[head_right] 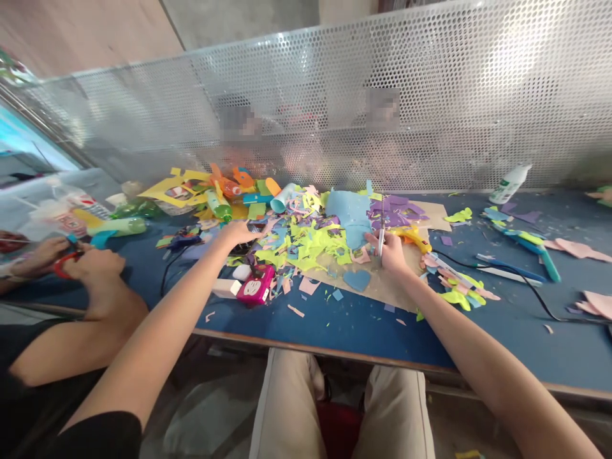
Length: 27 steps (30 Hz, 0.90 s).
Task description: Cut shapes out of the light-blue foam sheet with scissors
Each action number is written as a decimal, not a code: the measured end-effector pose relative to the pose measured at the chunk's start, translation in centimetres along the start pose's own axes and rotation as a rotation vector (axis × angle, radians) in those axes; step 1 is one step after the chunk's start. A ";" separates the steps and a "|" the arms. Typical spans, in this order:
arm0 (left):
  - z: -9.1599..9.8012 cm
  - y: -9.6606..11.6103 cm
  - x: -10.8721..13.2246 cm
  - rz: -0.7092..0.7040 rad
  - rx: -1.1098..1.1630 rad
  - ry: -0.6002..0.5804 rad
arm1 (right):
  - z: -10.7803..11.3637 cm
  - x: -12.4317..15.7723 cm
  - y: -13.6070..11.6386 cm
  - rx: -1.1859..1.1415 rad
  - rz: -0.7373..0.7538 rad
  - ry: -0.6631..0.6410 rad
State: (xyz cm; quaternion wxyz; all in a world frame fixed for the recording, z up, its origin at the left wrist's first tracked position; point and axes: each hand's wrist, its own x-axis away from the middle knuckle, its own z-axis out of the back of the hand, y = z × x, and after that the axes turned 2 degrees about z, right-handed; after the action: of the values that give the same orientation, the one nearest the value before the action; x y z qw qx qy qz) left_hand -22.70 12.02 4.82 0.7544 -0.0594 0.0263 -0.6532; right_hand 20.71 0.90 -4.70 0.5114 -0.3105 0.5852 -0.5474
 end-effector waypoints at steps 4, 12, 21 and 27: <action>-0.6 0.3 -0.8 -0.007 0.002 -0.017 | -0.1 0.3 -0.8 0.005 -0.010 -0.009; 0.3 0.0 -2.0 -0.010 -0.004 -0.073 | 0.0 0.2 -0.9 0.025 -0.003 -0.039; 1.0 0.1 0.5 -0.025 0.080 0.067 | -0.4 0.5 -0.6 -0.020 -0.007 -0.058; 0.7 -0.6 0.1 -0.104 0.067 0.015 | -0.4 0.0 0.1 -0.102 -0.067 0.002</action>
State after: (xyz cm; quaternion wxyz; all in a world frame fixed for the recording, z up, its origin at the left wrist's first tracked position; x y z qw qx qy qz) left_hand -23.20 11.85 5.57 0.7206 -0.0305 0.0067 -0.6927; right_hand 20.38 1.03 -4.83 0.4758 -0.3550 0.6020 -0.5340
